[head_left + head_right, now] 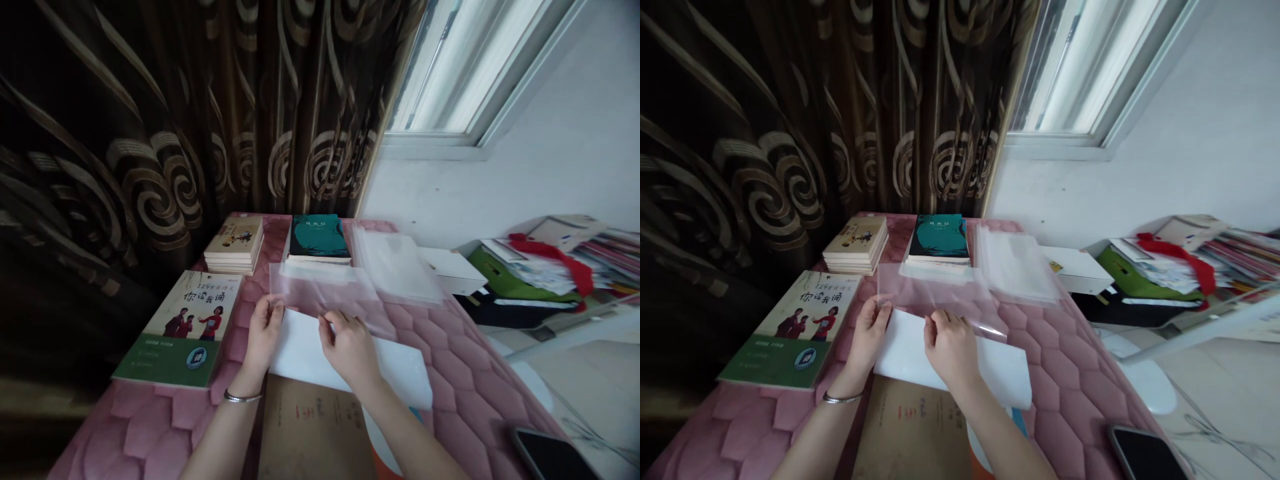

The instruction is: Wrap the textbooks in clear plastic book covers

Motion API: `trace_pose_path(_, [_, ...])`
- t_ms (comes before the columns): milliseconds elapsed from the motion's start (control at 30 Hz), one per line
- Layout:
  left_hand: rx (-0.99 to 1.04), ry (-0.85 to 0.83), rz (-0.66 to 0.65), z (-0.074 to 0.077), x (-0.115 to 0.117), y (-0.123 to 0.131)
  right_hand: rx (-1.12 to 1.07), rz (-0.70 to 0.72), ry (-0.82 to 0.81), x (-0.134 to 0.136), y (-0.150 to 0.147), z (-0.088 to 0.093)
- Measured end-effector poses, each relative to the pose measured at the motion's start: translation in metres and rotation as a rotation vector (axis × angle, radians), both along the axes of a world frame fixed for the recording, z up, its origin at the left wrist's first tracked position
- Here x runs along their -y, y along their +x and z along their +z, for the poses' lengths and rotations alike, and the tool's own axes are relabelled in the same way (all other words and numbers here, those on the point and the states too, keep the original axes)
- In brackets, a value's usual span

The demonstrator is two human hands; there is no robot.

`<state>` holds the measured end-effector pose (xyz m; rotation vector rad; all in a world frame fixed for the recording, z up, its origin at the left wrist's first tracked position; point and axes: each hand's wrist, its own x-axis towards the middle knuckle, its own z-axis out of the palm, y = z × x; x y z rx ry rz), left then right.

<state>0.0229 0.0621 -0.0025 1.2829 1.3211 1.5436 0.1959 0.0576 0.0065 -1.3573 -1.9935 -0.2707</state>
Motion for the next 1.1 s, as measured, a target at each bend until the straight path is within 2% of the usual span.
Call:
trace_pose_path(167, [-0.097, 0.026, 0.025, -0.002, -0.001, 0.0, -0.044, -0.001, 0.027, -0.003, 0.0, -0.002])
trace_pose_path(300, [-0.091, 0.031, -0.095, 0.001, 0.003, 0.001, -0.065, -0.018, 0.055, -0.005, 0.001, -0.002])
trace_pose_path(433, [-0.063, -0.032, -0.203, 0.006, 0.007, 0.001, -0.069, -0.045, 0.078, -0.005, 0.0, -0.003])
trace_pose_path(533, [-0.052, -0.044, -0.249, 0.007, 0.007, 0.002, -0.062, -0.05, 0.081, -0.005, -0.001, -0.003])
trace_pose_path(700, [-0.025, -0.046, -0.179, 0.004, 0.003, 0.001, -0.031, -0.018, 0.004, -0.004, 0.008, 0.017])
trace_pose_path(800, [0.02, -0.035, -0.126, 0.006, 0.001, 0.0, 0.026, -0.121, 0.009, -0.003, 0.033, 0.034])
trace_pose_path(867, [0.045, -0.025, -0.089, 0.008, 0.001, 0.0, 0.022, -0.208, 0.036, -0.001, 0.056, 0.038])
trace_pose_path(933, [0.053, -0.011, -0.061, 0.009, 0.0, 0.0, -0.05, -0.283, 0.043, 0.0, 0.081, 0.032])
trace_pose_path(1000, [0.047, 0.007, -0.047, 0.009, 0.0, 0.0, -0.182, -0.326, -0.023, 0.0, 0.101, 0.017])
trace_pose_path(1100, [0.037, 0.002, -0.031, 0.007, 0.0, 0.0, -0.414, -0.272, -0.204, -0.003, 0.118, -0.009])
